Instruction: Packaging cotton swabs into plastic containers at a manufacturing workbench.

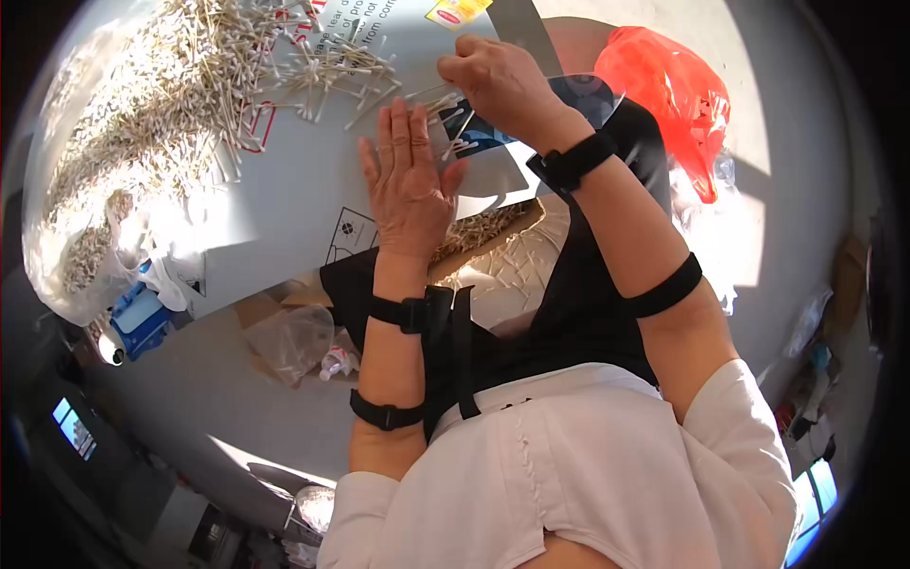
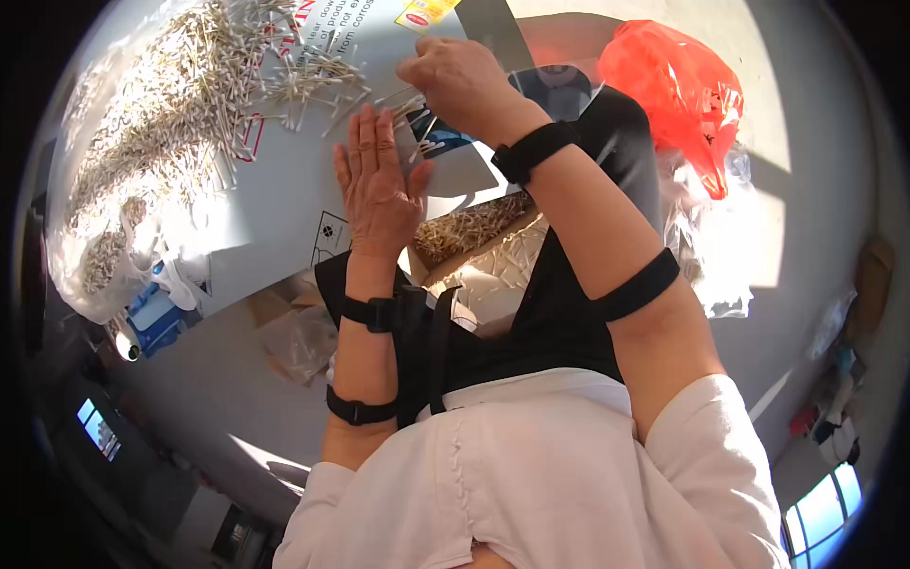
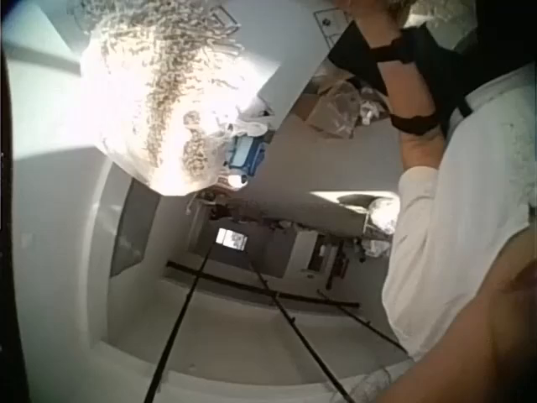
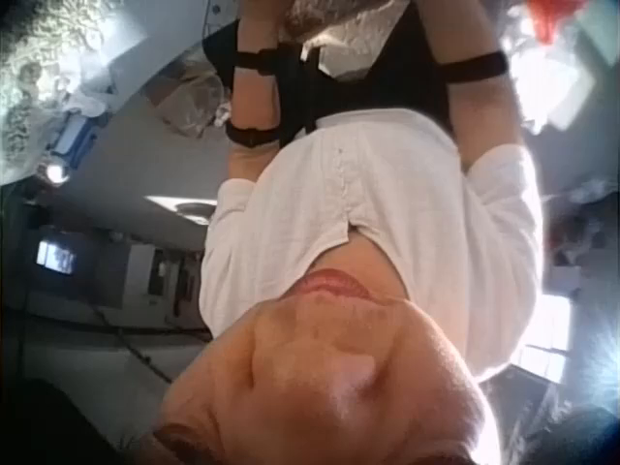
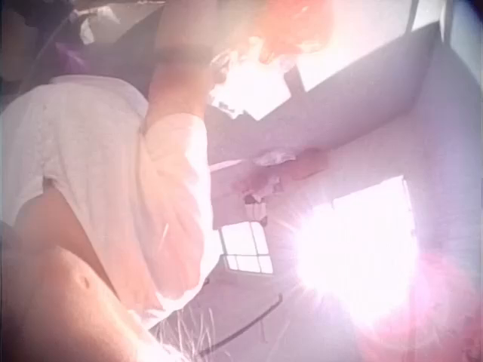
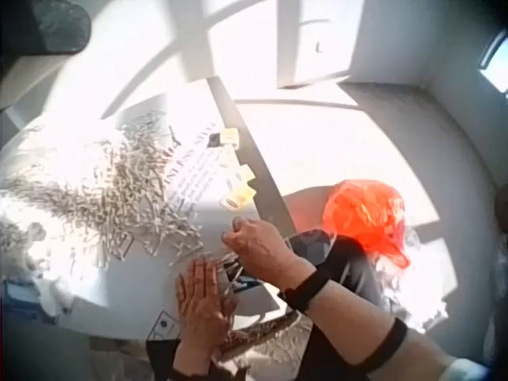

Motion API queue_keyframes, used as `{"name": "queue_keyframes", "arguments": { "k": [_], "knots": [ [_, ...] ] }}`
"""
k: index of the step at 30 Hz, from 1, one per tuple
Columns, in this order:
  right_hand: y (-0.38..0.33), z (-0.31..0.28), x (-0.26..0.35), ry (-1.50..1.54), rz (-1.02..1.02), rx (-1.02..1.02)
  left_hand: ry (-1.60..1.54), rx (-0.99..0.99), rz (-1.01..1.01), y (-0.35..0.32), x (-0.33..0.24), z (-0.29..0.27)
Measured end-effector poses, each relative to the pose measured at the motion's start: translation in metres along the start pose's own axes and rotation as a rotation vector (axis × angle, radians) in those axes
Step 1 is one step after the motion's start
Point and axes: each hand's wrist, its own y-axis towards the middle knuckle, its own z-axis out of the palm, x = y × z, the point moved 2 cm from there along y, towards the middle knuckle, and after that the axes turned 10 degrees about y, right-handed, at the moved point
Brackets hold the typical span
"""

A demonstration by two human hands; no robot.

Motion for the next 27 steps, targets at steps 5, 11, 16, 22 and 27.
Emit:
{"name": "queue_keyframes", "arguments": {
  "k": [5, 11, 16, 22, 27],
  "knots": [
    [-0.015, -0.007, 0.007, 0.249, -0.159, 0.055, -0.093, -0.036, -0.068, -0.006, -0.008, -0.008],
    [-0.04, -0.013, 0.001, 0.228, -0.182, 0.14, -0.077, 0.015, -0.03, -0.002, -0.007, -0.009],
    [-0.031, -0.03, -0.007, 0.305, 0.026, 0.003, -0.053, 0.025, -0.018, -0.004, -0.002, -0.006],
    [-0.008, 0.002, 0.0, 0.086, -0.06, -0.082, -0.163, -0.03, -0.054, -0.004, 0.003, -0.007],
    [-0.025, 0.012, 0.012, 0.65, 0.169, -0.467, -1.028, -0.285, -0.354, -0.008, 0.009, -0.007]
  ]
}}
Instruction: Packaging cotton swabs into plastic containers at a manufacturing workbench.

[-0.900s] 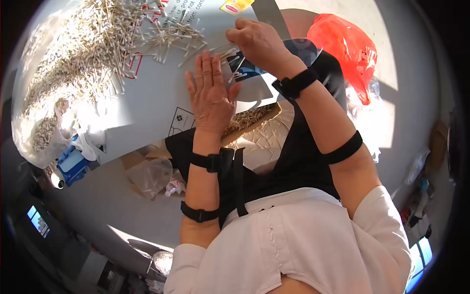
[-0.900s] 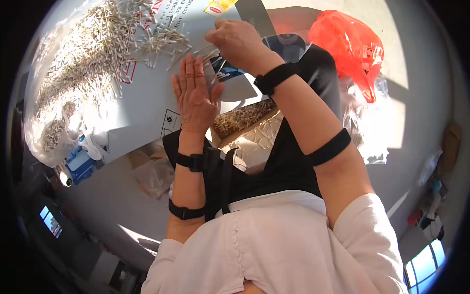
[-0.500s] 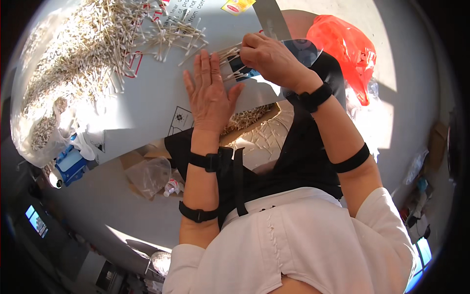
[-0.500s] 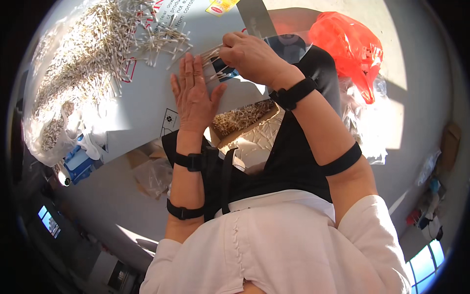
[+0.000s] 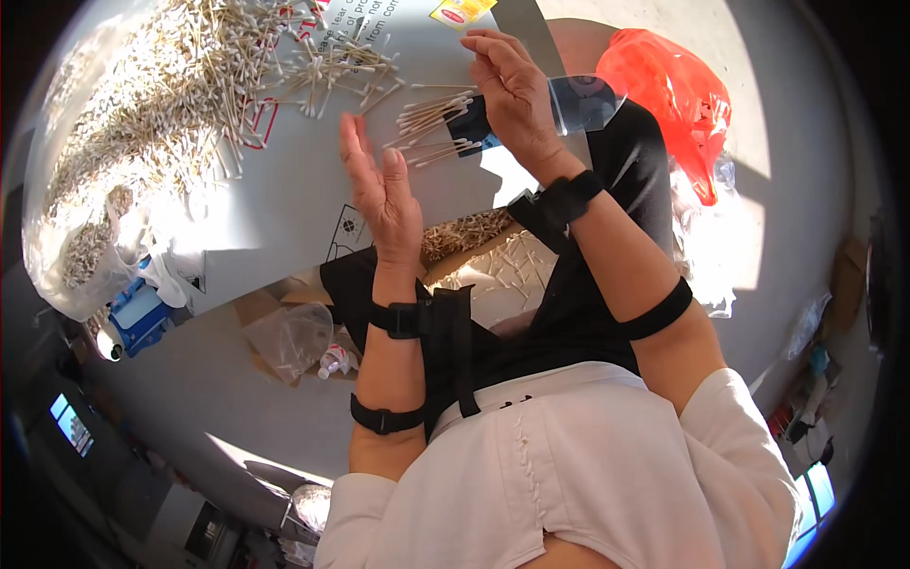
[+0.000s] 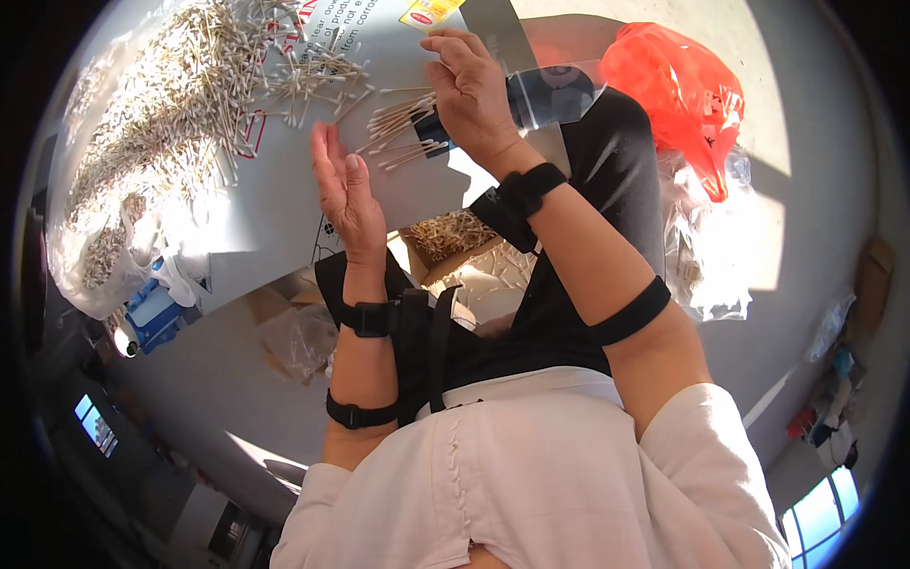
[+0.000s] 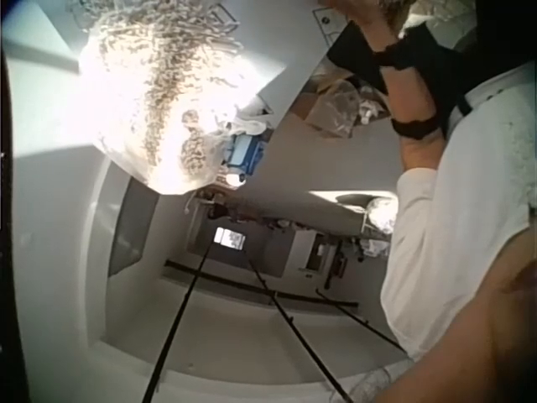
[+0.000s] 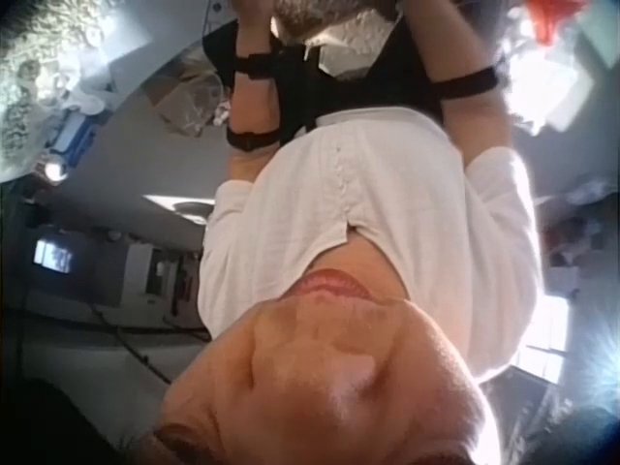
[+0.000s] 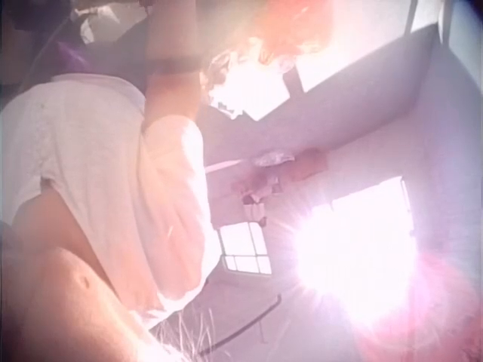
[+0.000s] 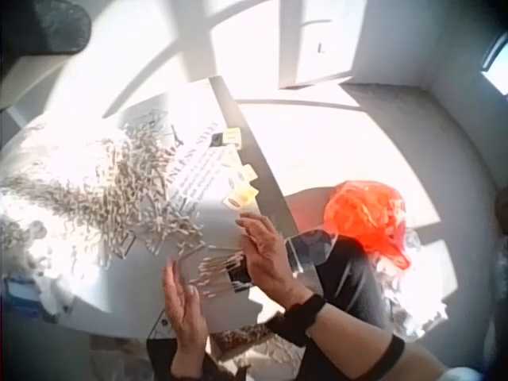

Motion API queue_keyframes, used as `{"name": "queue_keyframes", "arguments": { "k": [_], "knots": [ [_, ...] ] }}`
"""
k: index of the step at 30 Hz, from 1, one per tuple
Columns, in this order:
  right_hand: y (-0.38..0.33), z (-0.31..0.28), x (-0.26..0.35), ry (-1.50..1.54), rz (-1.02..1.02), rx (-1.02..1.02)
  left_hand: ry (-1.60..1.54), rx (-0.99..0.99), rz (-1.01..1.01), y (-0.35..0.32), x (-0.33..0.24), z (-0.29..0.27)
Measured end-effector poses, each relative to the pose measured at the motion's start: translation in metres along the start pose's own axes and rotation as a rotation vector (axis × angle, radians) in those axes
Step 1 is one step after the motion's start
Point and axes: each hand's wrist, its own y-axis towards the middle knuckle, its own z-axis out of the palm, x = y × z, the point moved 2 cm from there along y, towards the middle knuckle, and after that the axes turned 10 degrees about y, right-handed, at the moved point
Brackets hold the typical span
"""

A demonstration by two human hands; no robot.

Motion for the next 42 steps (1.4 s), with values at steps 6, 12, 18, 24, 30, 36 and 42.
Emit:
{"name": "queue_keyframes", "arguments": {
  "k": [6, 12, 18, 24, 30, 36, 42],
  "knots": [
    [-0.014, 0.014, 0.0, 0.209, 0.077, -0.065, -0.346, -0.122, -0.074, 0.016, -0.011, 0.028],
    [-0.006, 0.004, -0.007, 0.25, 0.153, 0.112, -0.362, -0.085, -0.06, 0.016, -0.005, 0.027],
    [-0.001, -0.013, 0.002, -0.241, -0.178, 0.332, 0.322, 0.067, 0.162, 0.014, -0.009, 0.004],
    [-0.004, -0.007, 0.009, -0.406, -0.341, 0.398, 0.921, 0.19, 0.314, 0.008, -0.002, 0.012],
    [-0.009, -0.014, 0.008, -0.33, -0.213, 0.462, 0.906, 0.225, 0.363, 0.024, -0.009, 0.011],
    [-0.023, -0.022, 0.004, 0.129, 0.259, 0.055, 1.036, 0.34, 0.509, 0.036, -0.018, 0.017],
    [-0.051, -0.017, 0.01, 0.384, 0.275, -0.115, 1.137, 0.311, 0.442, 0.014, -0.018, 0.024]
  ]
}}
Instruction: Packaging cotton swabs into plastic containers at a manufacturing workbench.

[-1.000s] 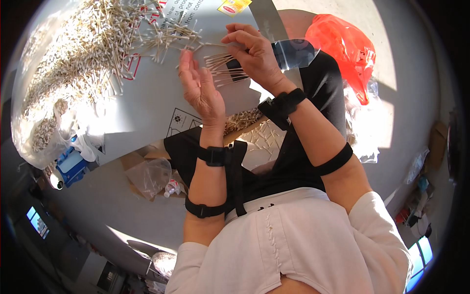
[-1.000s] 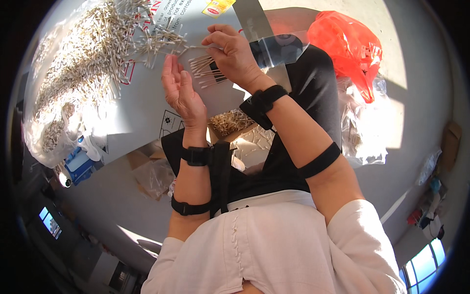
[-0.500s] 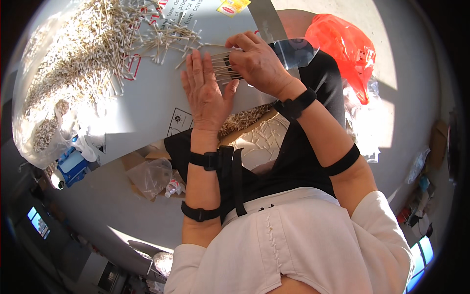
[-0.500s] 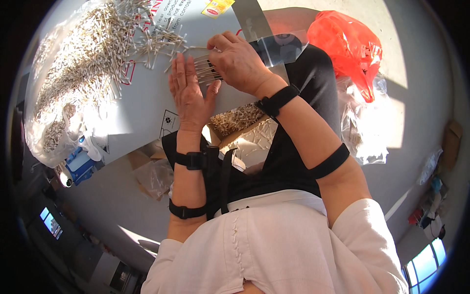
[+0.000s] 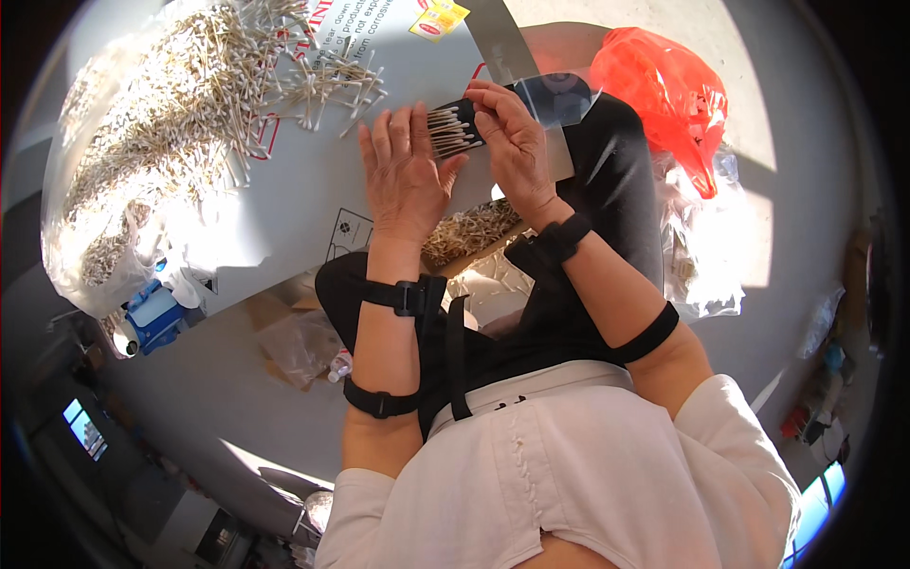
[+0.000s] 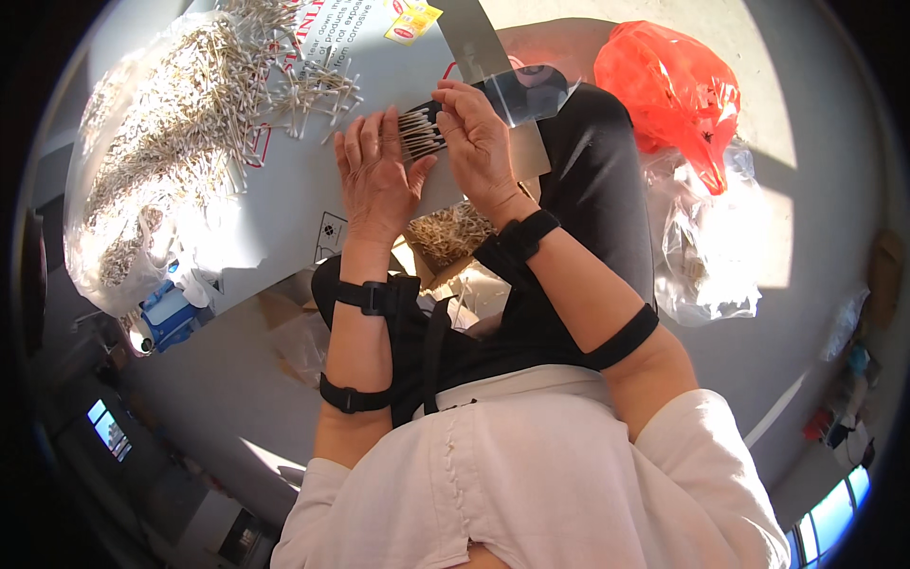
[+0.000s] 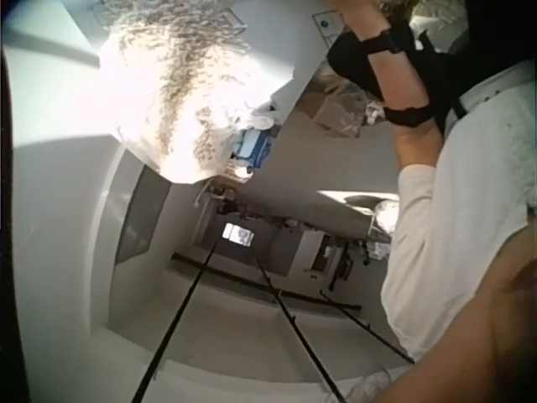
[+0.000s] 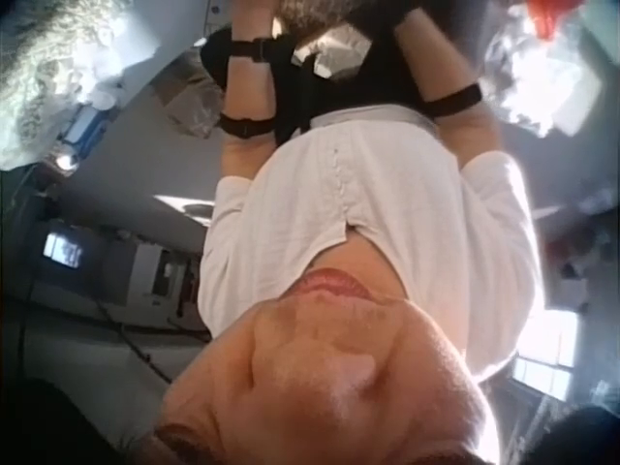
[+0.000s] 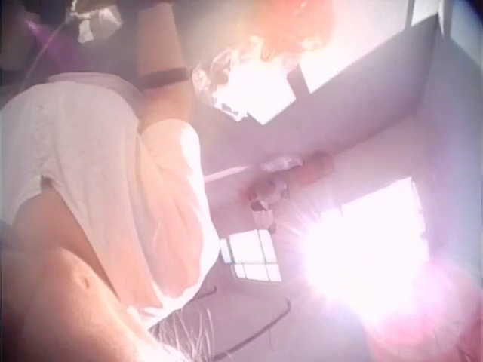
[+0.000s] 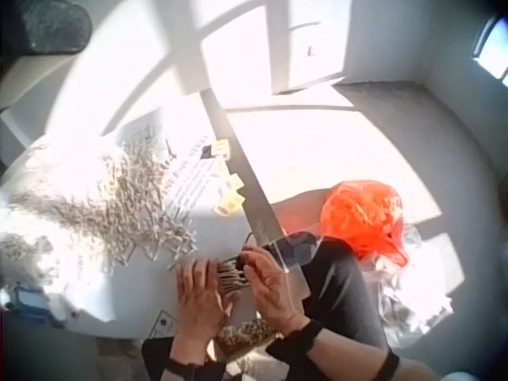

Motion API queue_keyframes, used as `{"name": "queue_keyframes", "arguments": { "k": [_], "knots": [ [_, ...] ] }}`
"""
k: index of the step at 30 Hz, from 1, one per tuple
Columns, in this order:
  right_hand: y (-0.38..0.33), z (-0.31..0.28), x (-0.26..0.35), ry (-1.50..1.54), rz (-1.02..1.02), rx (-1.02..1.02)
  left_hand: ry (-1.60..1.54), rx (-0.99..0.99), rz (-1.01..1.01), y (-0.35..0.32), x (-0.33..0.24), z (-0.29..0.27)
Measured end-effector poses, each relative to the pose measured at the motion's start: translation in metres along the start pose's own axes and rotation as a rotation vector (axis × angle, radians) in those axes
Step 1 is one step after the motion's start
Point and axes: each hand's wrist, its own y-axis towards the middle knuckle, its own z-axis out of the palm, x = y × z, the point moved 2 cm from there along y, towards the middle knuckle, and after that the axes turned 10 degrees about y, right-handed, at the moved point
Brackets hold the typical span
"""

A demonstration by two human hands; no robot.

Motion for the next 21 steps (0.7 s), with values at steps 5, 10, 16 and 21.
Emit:
{"name": "queue_keyframes", "arguments": {
  "k": [5, 10, 16, 21],
  "knots": [
    [-0.004, 0.003, -0.008, 0.111, -0.048, -0.01, -0.001, -0.095, -0.033, -0.016, -0.014, 0.006],
    [-0.008, 0.014, -0.015, 0.107, -0.103, -0.094, -0.344, -0.213, -0.199, -0.014, -0.014, 0.007],
    [-0.004, 0.025, -0.022, 0.108, -0.153, -0.11, -1.081, -0.375, -0.4, 0.002, 0.006, 0.018],
    [0.008, 0.032, -0.025, 0.244, -0.044, -0.115, -1.392, -0.396, -0.434, 0.002, -0.003, 0.023]
  ]
}}
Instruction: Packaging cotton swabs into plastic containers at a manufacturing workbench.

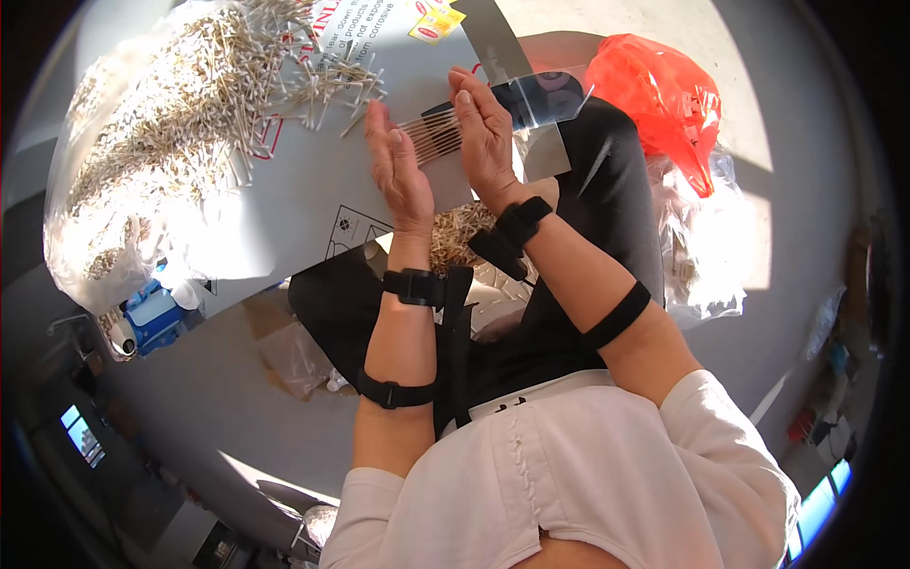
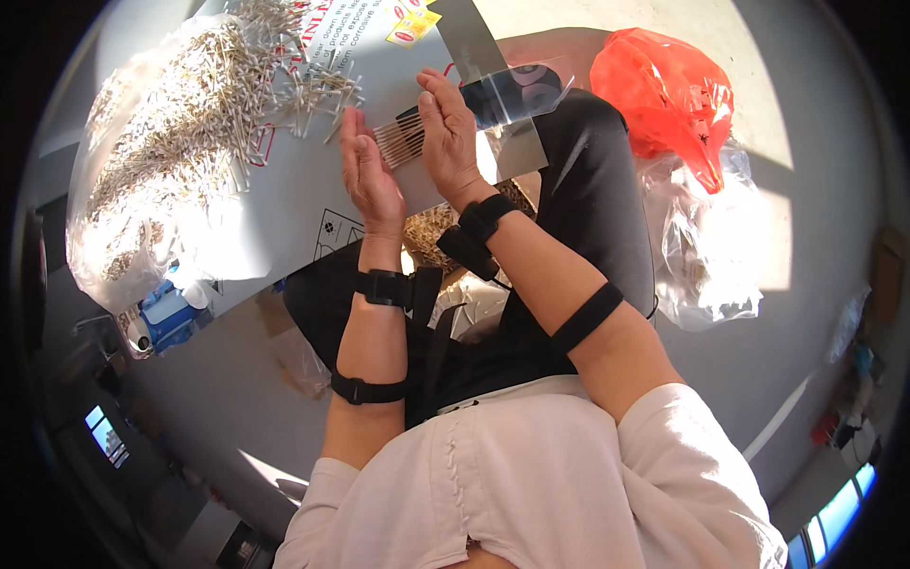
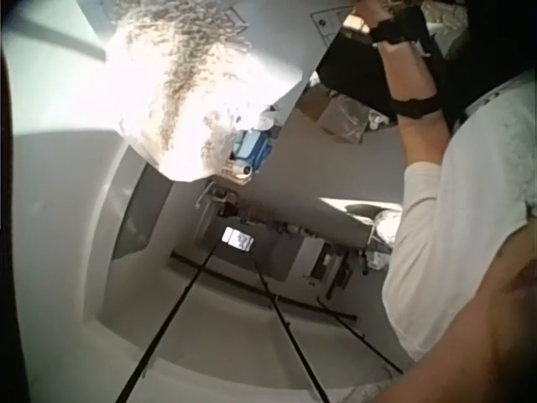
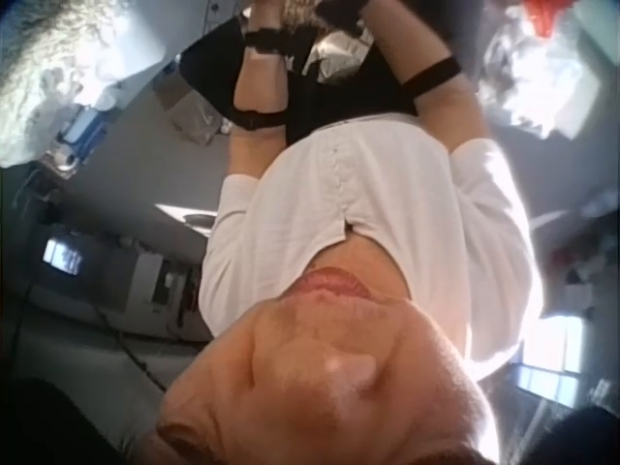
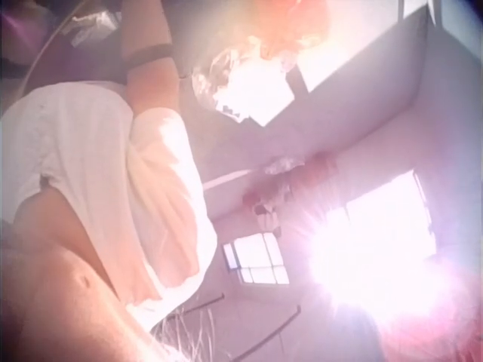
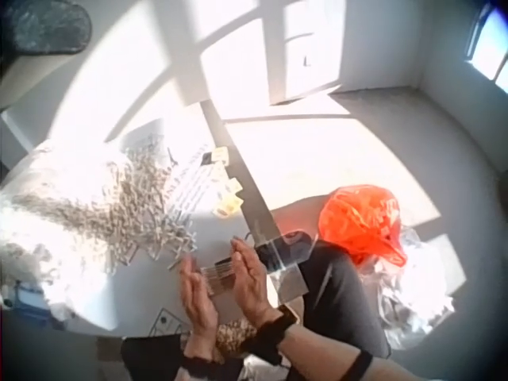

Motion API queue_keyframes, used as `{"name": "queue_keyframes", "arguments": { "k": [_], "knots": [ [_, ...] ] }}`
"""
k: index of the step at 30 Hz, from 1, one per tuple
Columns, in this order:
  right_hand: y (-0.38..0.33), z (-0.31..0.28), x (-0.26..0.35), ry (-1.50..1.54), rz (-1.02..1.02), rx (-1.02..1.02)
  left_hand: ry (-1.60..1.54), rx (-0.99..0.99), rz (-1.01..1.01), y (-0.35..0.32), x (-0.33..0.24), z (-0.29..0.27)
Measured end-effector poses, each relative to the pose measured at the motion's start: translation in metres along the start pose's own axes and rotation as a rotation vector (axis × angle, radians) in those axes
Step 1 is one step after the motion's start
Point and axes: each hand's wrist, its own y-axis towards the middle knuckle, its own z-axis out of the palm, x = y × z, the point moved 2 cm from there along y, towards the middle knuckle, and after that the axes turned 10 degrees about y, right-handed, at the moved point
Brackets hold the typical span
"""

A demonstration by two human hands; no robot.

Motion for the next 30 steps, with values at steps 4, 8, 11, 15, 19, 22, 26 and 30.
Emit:
{"name": "queue_keyframes", "arguments": {
  "k": [4, 8, 11, 15, 19, 22, 26, 30],
  "knots": [
    [0.006, -0.016, 0.01, 0.052, 0.109, 0.003, 0.383, 0.068, 0.152, -0.001, -0.012, -0.011],
    [0.008, -0.028, 0.022, -0.171, 0.064, 0.13, 1.173, 0.297, 0.41, -0.013, -0.012, -0.01],
    [0.007, -0.027, 0.03, -0.548, -0.096, 0.3, 1.29, 0.38, 0.369, -0.021, -0.011, -0.012],
    [0.006, -0.026, 0.033, -0.817, -0.293, 0.455, 1.283, 0.385, 0.362, -0.023, -0.011, -0.011],
    [0.006, -0.03, 0.033, -0.806, -0.312, 0.478, 1.299, 0.391, 0.346, -0.025, -0.012, -0.01],
    [0.006, -0.031, 0.034, -0.77, -0.293, 0.477, 1.295, 0.392, 0.324, -0.027, -0.012, -0.009],
    [0.01, -0.028, 0.041, -0.833, -0.237, 0.563, 1.307, 0.383, 0.319, -0.028, -0.012, -0.009],
    [0.015, -0.026, 0.041, -0.902, -0.251, 0.642, 1.306, 0.381, 0.325, -0.028, -0.012, -0.008]
  ]
}}
